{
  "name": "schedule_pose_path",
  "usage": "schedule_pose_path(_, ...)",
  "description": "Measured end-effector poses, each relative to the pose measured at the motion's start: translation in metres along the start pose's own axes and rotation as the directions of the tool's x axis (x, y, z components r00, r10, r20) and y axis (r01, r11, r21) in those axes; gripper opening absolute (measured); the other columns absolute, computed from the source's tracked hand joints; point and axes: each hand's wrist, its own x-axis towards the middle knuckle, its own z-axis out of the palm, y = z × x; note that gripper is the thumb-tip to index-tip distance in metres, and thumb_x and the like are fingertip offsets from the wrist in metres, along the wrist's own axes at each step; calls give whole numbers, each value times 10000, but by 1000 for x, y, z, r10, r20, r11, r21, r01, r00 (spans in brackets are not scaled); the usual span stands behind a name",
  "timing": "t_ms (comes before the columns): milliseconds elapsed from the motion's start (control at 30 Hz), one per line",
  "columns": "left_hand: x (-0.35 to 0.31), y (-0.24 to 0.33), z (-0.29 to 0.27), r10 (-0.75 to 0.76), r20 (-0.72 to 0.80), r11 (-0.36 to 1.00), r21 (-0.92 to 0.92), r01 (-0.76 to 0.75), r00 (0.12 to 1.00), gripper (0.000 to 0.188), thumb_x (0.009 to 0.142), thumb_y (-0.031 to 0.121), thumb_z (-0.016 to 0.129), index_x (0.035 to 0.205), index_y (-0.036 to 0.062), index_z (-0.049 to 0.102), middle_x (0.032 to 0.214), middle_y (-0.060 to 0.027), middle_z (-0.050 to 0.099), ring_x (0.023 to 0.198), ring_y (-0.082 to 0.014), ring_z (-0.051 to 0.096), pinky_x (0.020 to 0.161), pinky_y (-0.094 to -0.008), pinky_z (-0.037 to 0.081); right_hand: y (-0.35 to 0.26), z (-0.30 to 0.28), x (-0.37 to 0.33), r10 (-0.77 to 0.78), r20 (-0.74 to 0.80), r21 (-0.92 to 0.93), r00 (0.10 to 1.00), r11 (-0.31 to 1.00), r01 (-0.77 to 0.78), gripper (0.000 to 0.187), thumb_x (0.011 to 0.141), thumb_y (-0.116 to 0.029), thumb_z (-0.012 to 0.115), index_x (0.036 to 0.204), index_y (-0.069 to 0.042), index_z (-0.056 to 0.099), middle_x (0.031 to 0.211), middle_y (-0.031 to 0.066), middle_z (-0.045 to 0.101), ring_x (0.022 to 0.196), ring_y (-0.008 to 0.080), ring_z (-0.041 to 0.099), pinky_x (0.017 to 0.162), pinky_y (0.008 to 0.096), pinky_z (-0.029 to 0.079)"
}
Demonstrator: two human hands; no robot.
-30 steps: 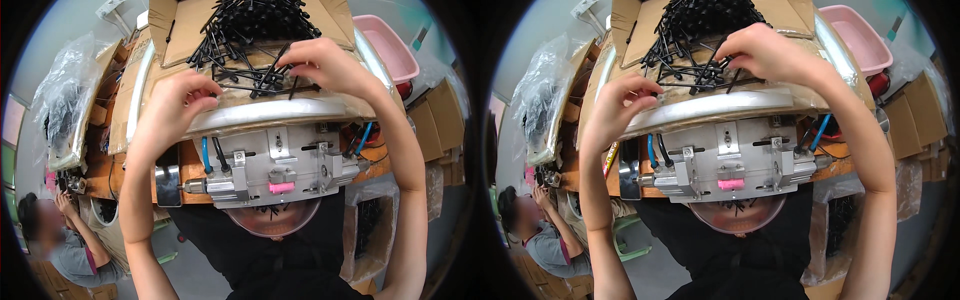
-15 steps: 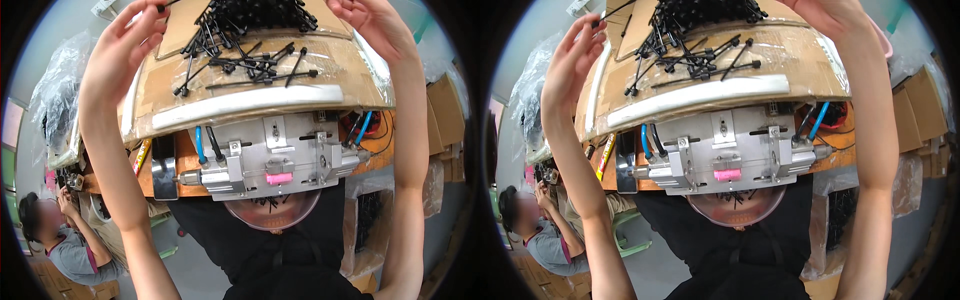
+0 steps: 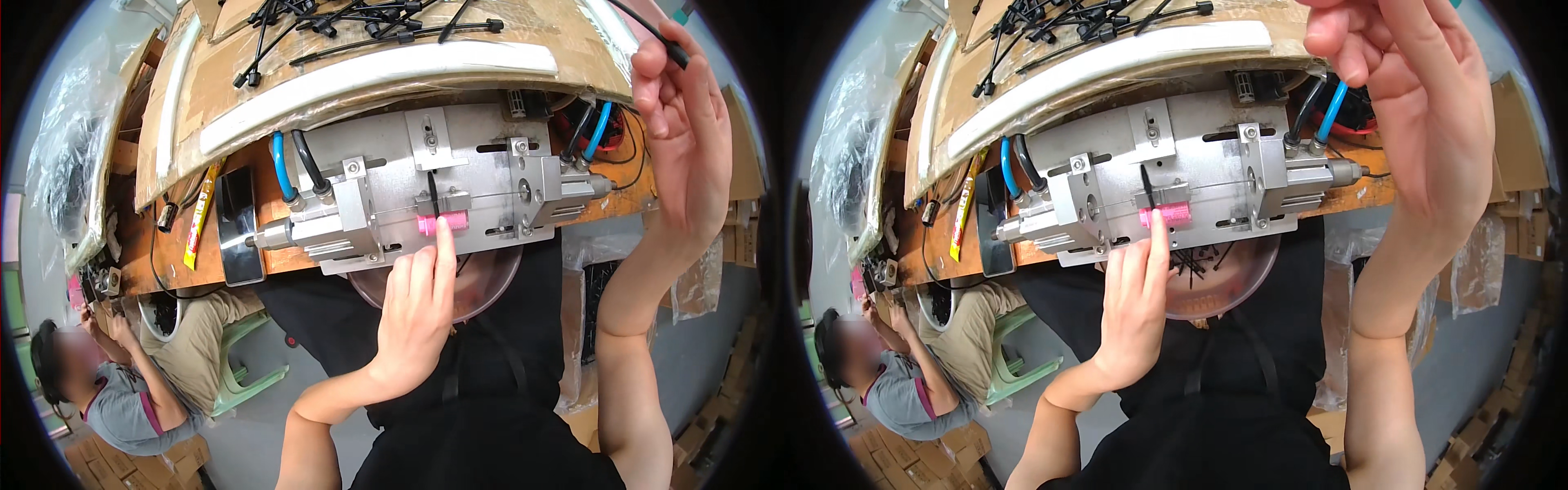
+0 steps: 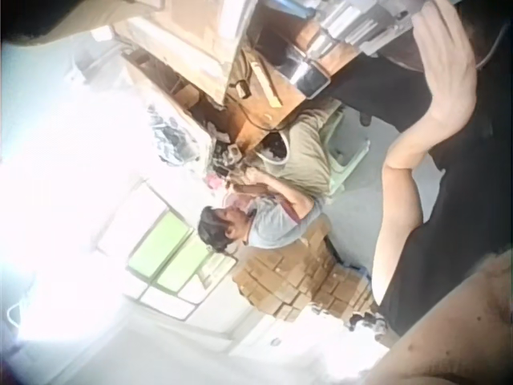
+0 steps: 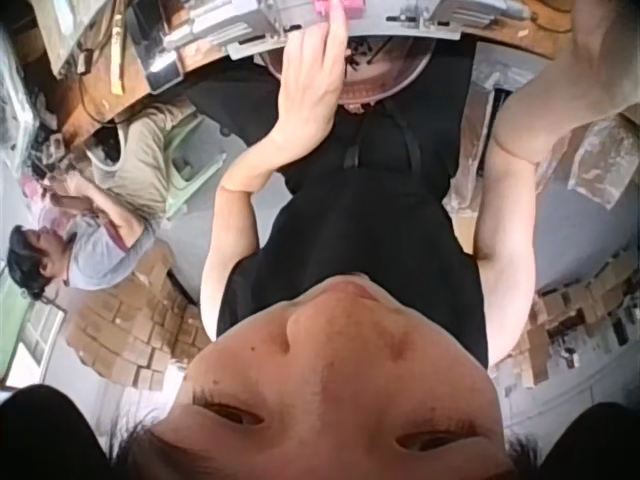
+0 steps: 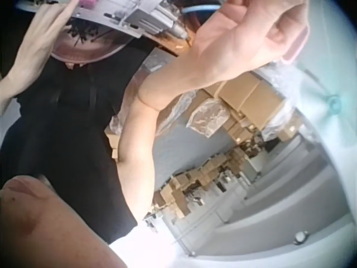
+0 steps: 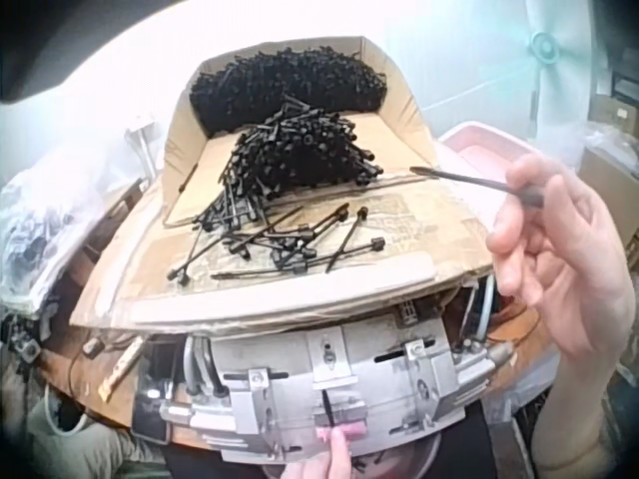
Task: The person repeatedly picks up black cable assemblies from a cardboard box and inserts them into a metal jig on a workbench. The person secures each cable in the jig using a pink lever, then removes the cable and places it into a clear plastic bowl below. The process is repeated continuously throughout the clip.
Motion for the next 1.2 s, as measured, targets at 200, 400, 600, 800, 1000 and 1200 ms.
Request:
schedule_pose_path(200,4,3,2,2,39,1000,0,-2,999,721,743,-41,599,1427,-88,373,979,-105,503,857,-231,510,798,-322,469,5,-7,-16,-31,1,-75,1000,997,31,363,1051,-221,453,1317,23,494,1082,122,616,841,108,541,683,208,434)
schedule_pose_path(400,13,6,-6,19,100,998,-58,-13,995,729,750,-48,591,1436,-94,348,997,-117,506,899,-247,523,852,-340,475,0,53,-44,-154,3,-356,988,923,145,357,940,-123,572,1248,55,533,1090,172,632,801,154,588,671,244,469)
schedule_pose_path(600,2,1,-21,-87,143,974,-194,114,986,746,755,-55,600,1453,-70,336,1124,-154,493,1007,-306,506,901,-375,466,50,116,-117,-162,137,-628,977,749,212,580,690,130,750,1237,136,558,1145,234,652,673,227,650,635,320,553)
schedule_pose_path(800,-8,-6,-45,-150,76,950,-264,165,986,765,716,-135,656,1433,-50,405,1127,-137,528,968,-291,495,870,-368,434,82,132,-136,-35,207,-643,978,748,164,684,712,113,700,1361,81,486,737,99,557,628,224,551,599,349,474)
schedule_pose_path(1000,-13,-9,-49,-175,79,941,-279,190,981,738,698,-145,648,1404,-51,453,1137,-146,532,976,-291,500,850,-365,460,91,138,-132,20,249,-630,968,763,146,675,744,81,699,1379,65,471,723,93,535,651,220,543,611,352,472)
schedule_pose_path(1200,10,-48,-78,-215,-79,961,-192,197,973,656,733,-72,707,1357,67,563,1027,-97,562,938,-252,529,858,-350,455,51,126,-99,28,370,-690,929,678,255,642,751,-95,776,1331,35,534,806,103,597,716,219,616,623,330,510)
